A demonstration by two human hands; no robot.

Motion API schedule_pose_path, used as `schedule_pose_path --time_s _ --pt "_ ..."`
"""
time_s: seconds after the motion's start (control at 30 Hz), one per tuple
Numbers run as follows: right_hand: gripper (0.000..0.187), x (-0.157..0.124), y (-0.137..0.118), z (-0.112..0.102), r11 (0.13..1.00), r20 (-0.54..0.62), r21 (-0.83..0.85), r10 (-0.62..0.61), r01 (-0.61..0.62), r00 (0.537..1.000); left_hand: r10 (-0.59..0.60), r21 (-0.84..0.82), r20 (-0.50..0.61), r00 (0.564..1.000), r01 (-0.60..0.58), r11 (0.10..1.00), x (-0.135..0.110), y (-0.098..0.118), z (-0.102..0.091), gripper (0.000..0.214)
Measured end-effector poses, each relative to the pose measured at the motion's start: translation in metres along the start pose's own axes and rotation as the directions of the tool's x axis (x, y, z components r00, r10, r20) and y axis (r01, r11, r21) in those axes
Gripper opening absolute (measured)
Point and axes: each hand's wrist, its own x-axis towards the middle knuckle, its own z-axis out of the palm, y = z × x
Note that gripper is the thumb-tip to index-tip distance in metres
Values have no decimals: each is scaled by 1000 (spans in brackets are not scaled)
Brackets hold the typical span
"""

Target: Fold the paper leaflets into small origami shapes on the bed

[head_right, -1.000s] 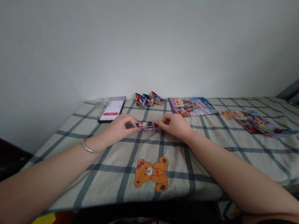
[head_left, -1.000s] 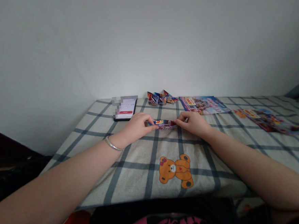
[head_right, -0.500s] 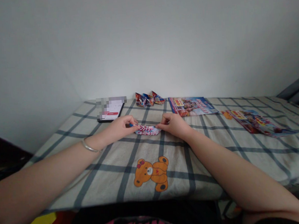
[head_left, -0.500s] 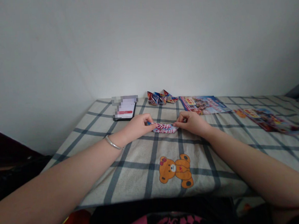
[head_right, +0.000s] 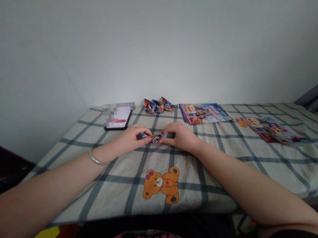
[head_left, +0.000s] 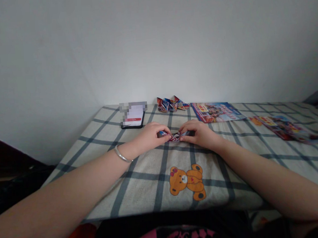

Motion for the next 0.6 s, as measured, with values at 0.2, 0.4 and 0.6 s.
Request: schedule_pose_path --time_s 0.2,0.4,0.6 --pt "15 -1 -12 -1 998 6 41 44 -44 999 30 90 0 1000 -30 996 -1 7 4 24" --pt "9 -1 -16 1 981 22 -10 195 -195 981 -36 68 -39 999 39 997 -1 15 7 18" --pt "9 0 -11 5 960 7 -122 255 -252 967 -23 47 14 1000 22 999 0 13 8 16"
